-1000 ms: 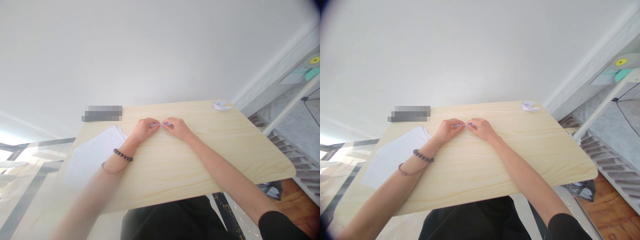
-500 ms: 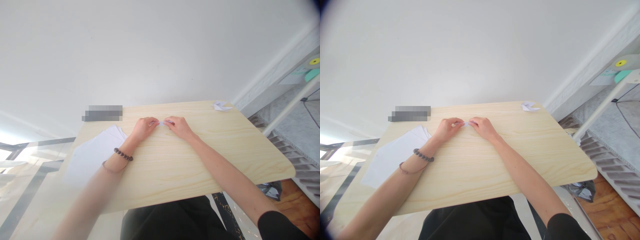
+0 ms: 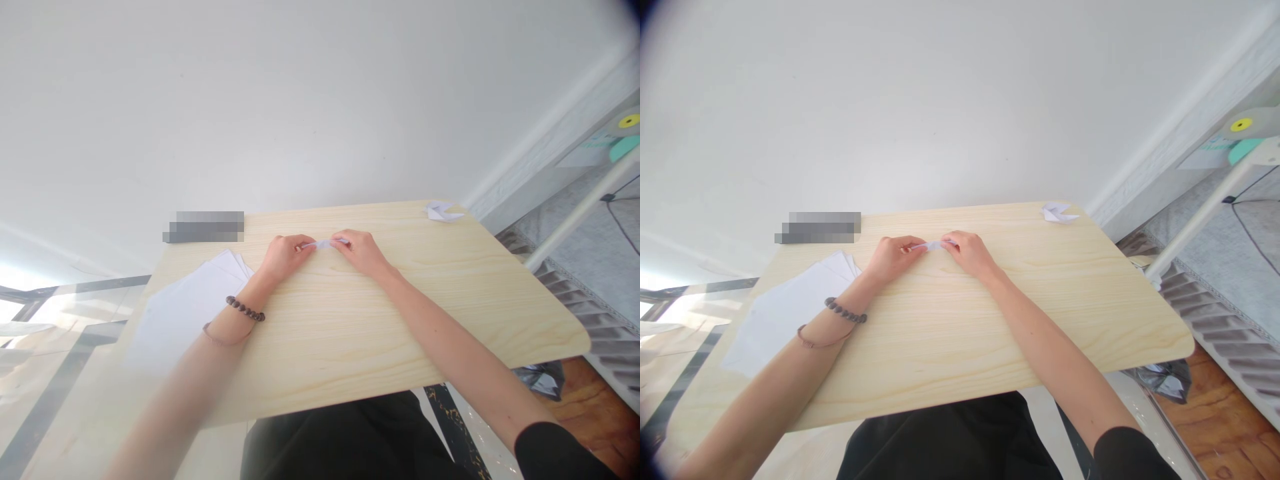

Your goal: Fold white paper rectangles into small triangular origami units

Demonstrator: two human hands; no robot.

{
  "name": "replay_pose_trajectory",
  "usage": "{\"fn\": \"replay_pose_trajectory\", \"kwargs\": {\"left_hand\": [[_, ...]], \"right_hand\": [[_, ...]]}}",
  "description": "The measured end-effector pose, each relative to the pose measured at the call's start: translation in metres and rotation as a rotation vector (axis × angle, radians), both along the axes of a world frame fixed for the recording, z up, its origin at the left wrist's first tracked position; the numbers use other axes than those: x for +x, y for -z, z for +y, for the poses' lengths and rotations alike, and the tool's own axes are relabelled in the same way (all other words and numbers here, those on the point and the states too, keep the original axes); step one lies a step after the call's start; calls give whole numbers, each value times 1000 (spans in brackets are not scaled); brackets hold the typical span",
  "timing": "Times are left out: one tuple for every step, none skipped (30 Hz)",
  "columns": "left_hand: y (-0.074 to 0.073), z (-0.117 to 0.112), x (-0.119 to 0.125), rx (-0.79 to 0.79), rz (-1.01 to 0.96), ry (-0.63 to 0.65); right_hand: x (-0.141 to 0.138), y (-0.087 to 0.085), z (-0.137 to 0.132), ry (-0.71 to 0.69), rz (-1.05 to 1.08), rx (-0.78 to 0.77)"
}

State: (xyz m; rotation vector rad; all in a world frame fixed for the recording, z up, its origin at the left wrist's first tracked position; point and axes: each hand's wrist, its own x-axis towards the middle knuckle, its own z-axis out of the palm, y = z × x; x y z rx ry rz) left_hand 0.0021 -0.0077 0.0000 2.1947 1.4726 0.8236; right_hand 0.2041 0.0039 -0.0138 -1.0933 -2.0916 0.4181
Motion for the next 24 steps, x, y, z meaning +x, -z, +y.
{"fn": "replay_pose_trajectory", "kwargs": {"left_hand": [[0, 0, 0, -7, -6, -2], [1, 0, 0, -12, -8, 1], [1, 0, 0, -14, -5, 8], [2, 0, 0, -14, 2, 19], [2, 0, -1, -12, 11, 30], [2, 0, -1, -7, 20, 41], [2, 1, -1, -2, 29, 51], [2, 1, -1, 1, 35, 62], [2, 0, -1, 4, 38, 71], [1, 0, -1, 5, 38, 78], [1, 0, -1, 3, 34, 84], [1, -1, -1, 1, 27, 89], [1, -1, -1, -1, 17, 93], [1, -2, 0, -2, 8, 94], [1, -2, 1, -3, 3, 94], [1, -3, 1, -3, 2, 95], [1, -3, 2, 0, 5, 96], [1, -3, 2, 9, 8, 101], [1, -3, 2, 22, 11, 109], [1, -3, 2, 40, 12, 119], [2, -3, 2, 59, 12, 129], [2, -3, 2, 73, 12, 136], [2, -3, 2, 81, 12, 140], [2, -3, 2, 83, 12, 142]], "right_hand": [[0, 0, -1, -2, 3, -7], [-1, 0, -2, -8, 8, -13], [-1, -1, -3, -16, 14, -19], [-1, -1, -4, -25, 18, -24], [-1, -1, -4, -32, 20, -29], [-2, 0, -5, -39, 19, -35], [-2, 0, -5, -46, 14, -39], [-3, 0, -5, -51, 8, -39], [-3, 1, -5, -56, 1, -35], [-4, 1, -5, -61, -4, -30], [-4, 1, -5, -66, -6, -23], [-5, 1, -4, -69, -7, -17], [-5, 1, -4, -70, -8, -16], [-5, 1, -4, -71, -9, -19], [-5, 0, -4, -72, -11, -23], [-5, 0, -4, -71, -13, -26], [-6, 0, -5, -72, -17, -29], [-6, -1, -5, -76, -23, -30], [-7, -1, -6, -81, -30, -27], [-8, -1, -6, -86, -39, -21], [-9, -1, -7, -90, -48, -13], [-10, 0, -7, -91, -57, -4], [-11, 0, -8, -90, -65, 5], [-11, 0, -8, -87, -71, 13]]}}
